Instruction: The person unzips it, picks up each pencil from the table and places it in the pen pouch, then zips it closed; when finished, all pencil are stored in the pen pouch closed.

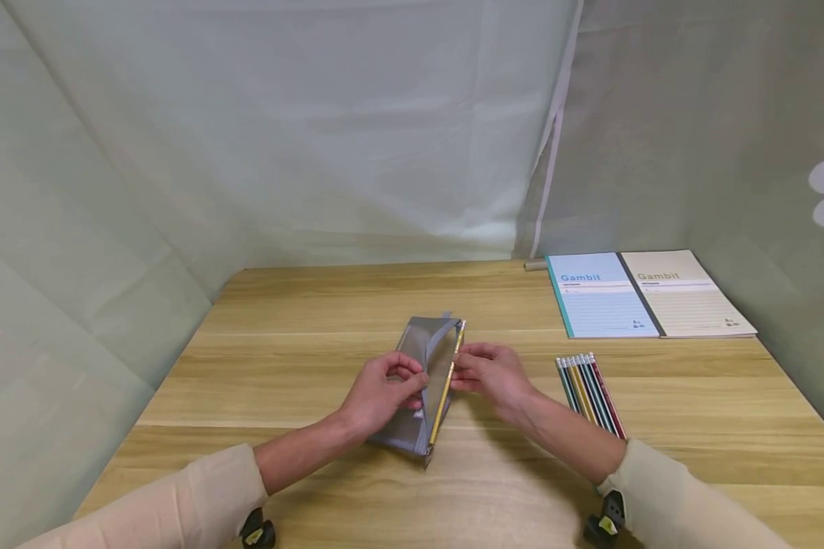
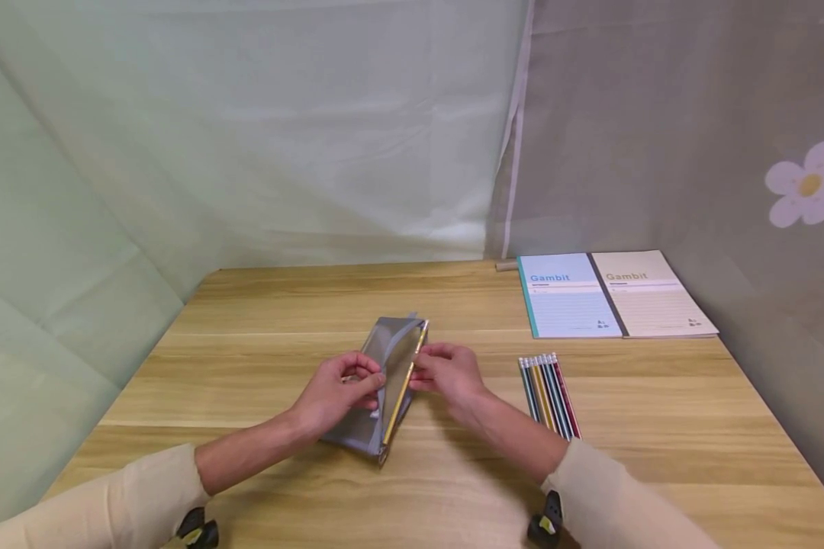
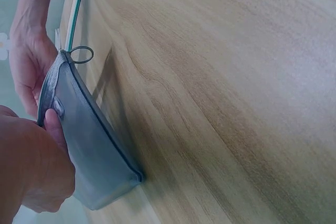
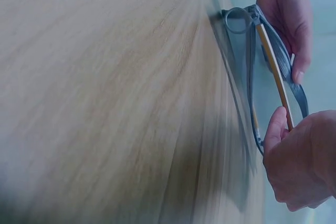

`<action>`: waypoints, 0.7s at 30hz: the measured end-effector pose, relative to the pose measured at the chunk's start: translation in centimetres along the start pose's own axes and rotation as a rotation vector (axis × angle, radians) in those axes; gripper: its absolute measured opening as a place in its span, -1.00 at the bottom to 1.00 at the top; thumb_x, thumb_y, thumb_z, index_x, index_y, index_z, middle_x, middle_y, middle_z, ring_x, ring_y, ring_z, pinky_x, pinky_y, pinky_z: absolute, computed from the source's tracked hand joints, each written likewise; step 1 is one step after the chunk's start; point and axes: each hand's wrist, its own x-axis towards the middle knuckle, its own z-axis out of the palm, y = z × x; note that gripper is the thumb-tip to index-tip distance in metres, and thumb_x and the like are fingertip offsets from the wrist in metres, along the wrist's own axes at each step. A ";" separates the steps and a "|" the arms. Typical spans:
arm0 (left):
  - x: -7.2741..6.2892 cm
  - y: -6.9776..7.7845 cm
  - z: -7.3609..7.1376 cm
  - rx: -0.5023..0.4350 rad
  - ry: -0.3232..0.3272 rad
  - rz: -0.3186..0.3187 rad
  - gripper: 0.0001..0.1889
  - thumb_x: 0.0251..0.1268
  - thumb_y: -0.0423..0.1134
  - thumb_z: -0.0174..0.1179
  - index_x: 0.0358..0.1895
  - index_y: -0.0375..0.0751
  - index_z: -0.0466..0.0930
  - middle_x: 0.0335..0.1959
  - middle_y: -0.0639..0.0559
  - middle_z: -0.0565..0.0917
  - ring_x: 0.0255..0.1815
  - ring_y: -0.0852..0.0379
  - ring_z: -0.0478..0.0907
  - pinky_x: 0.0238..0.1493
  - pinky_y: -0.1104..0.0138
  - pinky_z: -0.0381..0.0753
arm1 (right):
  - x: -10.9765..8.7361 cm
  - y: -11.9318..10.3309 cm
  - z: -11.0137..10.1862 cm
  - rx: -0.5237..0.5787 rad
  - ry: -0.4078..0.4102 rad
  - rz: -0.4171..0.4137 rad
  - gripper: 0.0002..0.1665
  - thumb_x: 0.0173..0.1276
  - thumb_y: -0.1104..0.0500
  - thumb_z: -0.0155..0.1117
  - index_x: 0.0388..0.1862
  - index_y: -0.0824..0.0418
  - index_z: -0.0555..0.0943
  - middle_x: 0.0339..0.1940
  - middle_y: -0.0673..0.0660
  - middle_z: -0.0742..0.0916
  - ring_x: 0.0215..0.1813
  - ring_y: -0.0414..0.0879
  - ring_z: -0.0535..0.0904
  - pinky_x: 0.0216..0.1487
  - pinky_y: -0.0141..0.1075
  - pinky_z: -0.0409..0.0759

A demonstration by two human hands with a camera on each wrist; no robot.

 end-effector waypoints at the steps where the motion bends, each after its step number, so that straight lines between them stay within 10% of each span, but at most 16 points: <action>1: 0.0 0.0 0.0 0.001 0.000 -0.001 -0.85 0.43 -0.46 0.33 -0.05 -0.44 0.60 -0.22 -0.15 0.65 -0.41 0.14 0.71 -0.26 0.28 0.85 | 0.0 0.1 0.1 0.005 0.003 0.002 -0.62 0.52 0.47 0.22 0.24 0.63 0.47 -0.12 0.41 0.76 -0.28 -0.04 0.77 -0.17 -0.31 0.84; 21: 0.0 0.2 0.1 -0.008 0.000 -0.008 -0.84 0.42 -0.46 0.34 -0.05 -0.44 0.60 -0.21 -0.15 0.65 -0.41 0.15 0.70 -0.27 0.30 0.85 | 0.2 0.7 1.1 -0.011 0.043 0.025 -0.71 0.48 0.50 0.26 0.13 0.57 0.53 -0.25 0.37 0.80 -0.37 -0.07 0.76 -0.22 -0.28 0.84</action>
